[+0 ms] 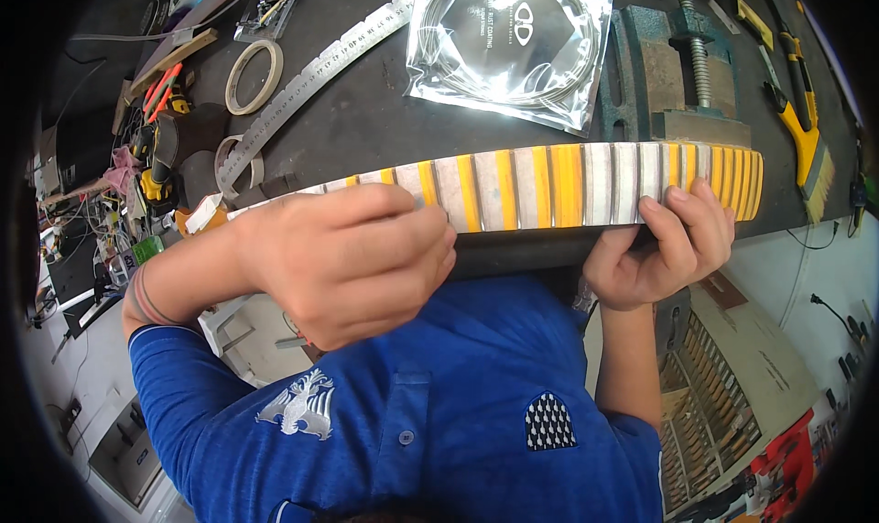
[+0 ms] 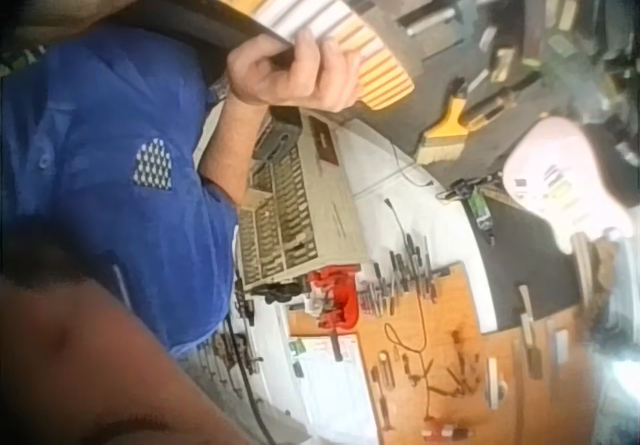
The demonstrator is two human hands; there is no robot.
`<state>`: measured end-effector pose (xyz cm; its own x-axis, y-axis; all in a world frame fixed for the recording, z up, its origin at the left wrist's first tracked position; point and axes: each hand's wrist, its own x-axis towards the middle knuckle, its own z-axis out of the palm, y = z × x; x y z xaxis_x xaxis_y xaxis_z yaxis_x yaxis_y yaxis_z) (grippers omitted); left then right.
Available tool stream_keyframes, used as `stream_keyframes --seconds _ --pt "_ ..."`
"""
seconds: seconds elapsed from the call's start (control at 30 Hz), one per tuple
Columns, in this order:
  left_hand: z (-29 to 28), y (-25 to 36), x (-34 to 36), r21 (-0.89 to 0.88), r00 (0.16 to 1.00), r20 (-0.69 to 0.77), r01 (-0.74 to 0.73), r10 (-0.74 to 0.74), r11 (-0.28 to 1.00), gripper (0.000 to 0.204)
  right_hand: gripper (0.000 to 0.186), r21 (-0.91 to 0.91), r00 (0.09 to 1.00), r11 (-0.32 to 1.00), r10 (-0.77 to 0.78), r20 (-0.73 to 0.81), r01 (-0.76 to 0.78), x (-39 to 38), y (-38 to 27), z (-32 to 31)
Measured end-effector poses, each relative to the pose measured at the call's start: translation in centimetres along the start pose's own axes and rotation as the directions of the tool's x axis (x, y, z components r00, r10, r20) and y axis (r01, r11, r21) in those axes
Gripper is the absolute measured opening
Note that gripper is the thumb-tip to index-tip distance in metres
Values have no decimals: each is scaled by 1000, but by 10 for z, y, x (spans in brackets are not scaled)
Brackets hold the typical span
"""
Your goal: The person uses a small piece of dark material to rub and polish the frets of a guitar neck that is held in a vice, moving the material back and forth across each fret sequentially.
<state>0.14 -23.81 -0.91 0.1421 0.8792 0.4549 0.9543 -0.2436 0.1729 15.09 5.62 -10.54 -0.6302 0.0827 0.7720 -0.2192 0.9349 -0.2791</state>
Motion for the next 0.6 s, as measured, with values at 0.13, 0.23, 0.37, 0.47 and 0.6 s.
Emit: stream_keyframes --seconds 0.13,0.23,0.37,0.47,0.6 --pt "-11 -22 0 -4 999 14 51 -51 999 34 37 9 1000 1000 7 -12 -7 0 -1 0" --pt "-2 2 0 -115 998 29 50 -47 992 35 37 6 1000 1000 -3 11 3 1 0 0" --pt "-5 -19 -2 -36 995 -41 89 -91 995 51 37 7 1000 1000 1 -8 -1 1 -1 1" --pt "-5 -22 -3 -44 988 -76 130 -133 990 55 37 7 1000 1000 3 -8 -3 1 0 2" --pt "-4 -12 -2 -35 996 -22 84 -85 996 54 35 3 1000 1000 4 -2 -4 0 -1 1"
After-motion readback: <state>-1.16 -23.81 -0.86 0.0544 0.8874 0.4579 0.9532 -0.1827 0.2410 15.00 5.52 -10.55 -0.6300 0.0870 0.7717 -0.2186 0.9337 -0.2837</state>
